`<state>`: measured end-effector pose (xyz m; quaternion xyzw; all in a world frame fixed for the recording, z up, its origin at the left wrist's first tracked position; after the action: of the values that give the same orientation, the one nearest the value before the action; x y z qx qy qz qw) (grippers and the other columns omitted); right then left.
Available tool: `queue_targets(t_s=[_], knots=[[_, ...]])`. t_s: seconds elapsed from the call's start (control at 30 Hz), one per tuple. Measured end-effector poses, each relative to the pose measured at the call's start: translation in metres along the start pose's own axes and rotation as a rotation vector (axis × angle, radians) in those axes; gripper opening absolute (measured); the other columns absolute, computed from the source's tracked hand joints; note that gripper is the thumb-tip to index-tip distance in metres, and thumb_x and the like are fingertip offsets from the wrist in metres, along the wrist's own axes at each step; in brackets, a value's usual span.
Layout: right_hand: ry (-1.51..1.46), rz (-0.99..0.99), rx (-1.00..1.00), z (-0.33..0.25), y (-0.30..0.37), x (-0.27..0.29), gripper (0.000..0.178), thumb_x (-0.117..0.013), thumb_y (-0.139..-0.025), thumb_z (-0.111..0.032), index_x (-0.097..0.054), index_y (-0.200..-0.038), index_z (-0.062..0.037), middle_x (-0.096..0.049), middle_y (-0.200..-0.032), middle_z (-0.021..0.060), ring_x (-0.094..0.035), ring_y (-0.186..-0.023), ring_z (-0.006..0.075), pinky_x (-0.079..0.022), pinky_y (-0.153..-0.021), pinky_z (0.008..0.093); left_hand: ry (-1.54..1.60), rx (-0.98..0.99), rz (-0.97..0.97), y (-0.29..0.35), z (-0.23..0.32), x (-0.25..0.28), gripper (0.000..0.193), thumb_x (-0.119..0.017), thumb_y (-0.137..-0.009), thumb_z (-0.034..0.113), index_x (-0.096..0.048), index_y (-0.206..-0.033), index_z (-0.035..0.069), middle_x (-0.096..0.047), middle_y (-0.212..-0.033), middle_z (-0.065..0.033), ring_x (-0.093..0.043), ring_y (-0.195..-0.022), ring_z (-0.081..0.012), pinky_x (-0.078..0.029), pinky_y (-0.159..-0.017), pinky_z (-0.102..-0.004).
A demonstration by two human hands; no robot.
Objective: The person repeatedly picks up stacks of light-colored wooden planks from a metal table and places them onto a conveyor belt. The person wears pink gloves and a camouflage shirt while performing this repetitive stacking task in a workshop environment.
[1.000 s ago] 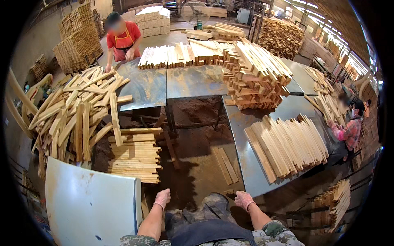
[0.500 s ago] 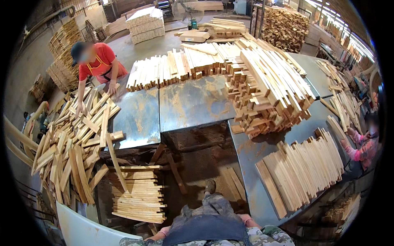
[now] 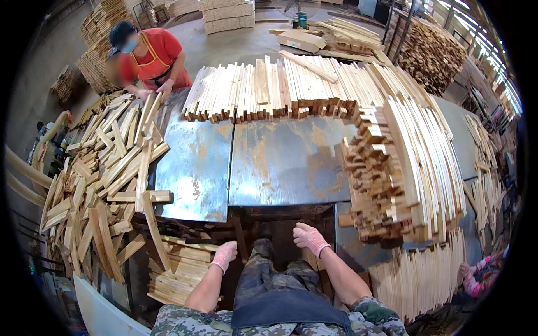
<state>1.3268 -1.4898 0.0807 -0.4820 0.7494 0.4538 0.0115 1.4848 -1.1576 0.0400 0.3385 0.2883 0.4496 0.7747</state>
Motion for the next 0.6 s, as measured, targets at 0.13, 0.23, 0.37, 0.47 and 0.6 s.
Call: queue_targets(t_s=[0.13, 0.23, 0.37, 0.47, 0.6], knots=[[0.412, 0.051, -0.062, -0.074, -0.064, -0.046, 0.093, -0.077, -0.098, -0.029, -0.021, -0.169, -0.0054, -0.061, -0.138, 0.0157, -0.065, -0.105, 0.0239, -0.057, -0.092, 0.0416, -0.143, -0.176, 0.073, -0.086, 0.117, -0.008, 0.022, -0.071, -0.096, 0.028, -0.072, -0.102, 0.007, -0.064, -0.083, -0.0005, -0.059, -0.074, -0.0125, -0.047, -0.067, -0.0296], [0.743, 0.172, 0.033, -0.133, -0.139, -0.051, 0.106, -0.082, -0.091, -0.036, -0.018, -0.169, -0.0039, -0.051, -0.156, 0.0228, -0.057, -0.134, 0.0340, -0.048, -0.111, 0.0439, -0.232, -0.363, 0.219, -0.162, 0.189, 0.000, 0.044, -0.072, -0.096, 0.032, -0.070, -0.125, -0.001, -0.073, -0.116, -0.0127, -0.067, -0.106, -0.0267, -0.051, -0.094, -0.0379], [0.921, 0.263, 0.125, -0.226, -0.231, -0.069, 0.112, -0.085, -0.086, -0.039, -0.019, -0.167, -0.0002, -0.043, -0.163, 0.0272, -0.044, -0.150, 0.0382, -0.037, -0.122, 0.0420, -0.548, -0.328, 0.314, -0.218, 0.339, -0.011, 0.060, -0.072, -0.094, 0.031, -0.062, -0.138, -0.007, -0.071, -0.130, -0.0202, -0.064, -0.124, -0.0317, -0.047, -0.109, -0.0386], [0.951, 0.346, 0.265, -0.312, -0.297, -0.090, 0.113, -0.085, -0.083, -0.040, -0.020, -0.167, 0.0002, -0.036, -0.166, 0.0285, -0.034, -0.155, 0.0405, -0.033, -0.125, 0.0431, -0.515, -0.365, 0.417, -0.284, 0.420, 0.007, 0.076, -0.072, -0.093, 0.033, -0.047, -0.150, -0.011, -0.061, -0.143, -0.0285, -0.057, -0.135, -0.0361, -0.041, -0.116, -0.0388], [1.019, 0.560, 0.429, -0.398, -0.389, -0.089, 0.122, -0.091, -0.078, -0.032, -0.014, -0.168, -0.0003, -0.027, -0.171, 0.0261, -0.033, -0.155, 0.0412, -0.031, -0.127, 0.0415, -0.350, -0.536, 0.627, -0.356, 0.497, 0.036, 0.091, -0.075, -0.093, 0.029, -0.028, -0.161, -0.011, -0.043, -0.160, -0.0314, -0.043, -0.149, -0.0400, -0.031, -0.124, -0.0396]])
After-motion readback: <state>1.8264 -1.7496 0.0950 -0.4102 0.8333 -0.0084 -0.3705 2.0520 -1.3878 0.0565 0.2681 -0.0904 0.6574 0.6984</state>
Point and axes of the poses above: each hand's wrist, its own y-axis away from the middle knuckle, its own x-axis out of the back of the hand, z = x × y, the point moved 8 cm from there along -y, towards the middle knuckle
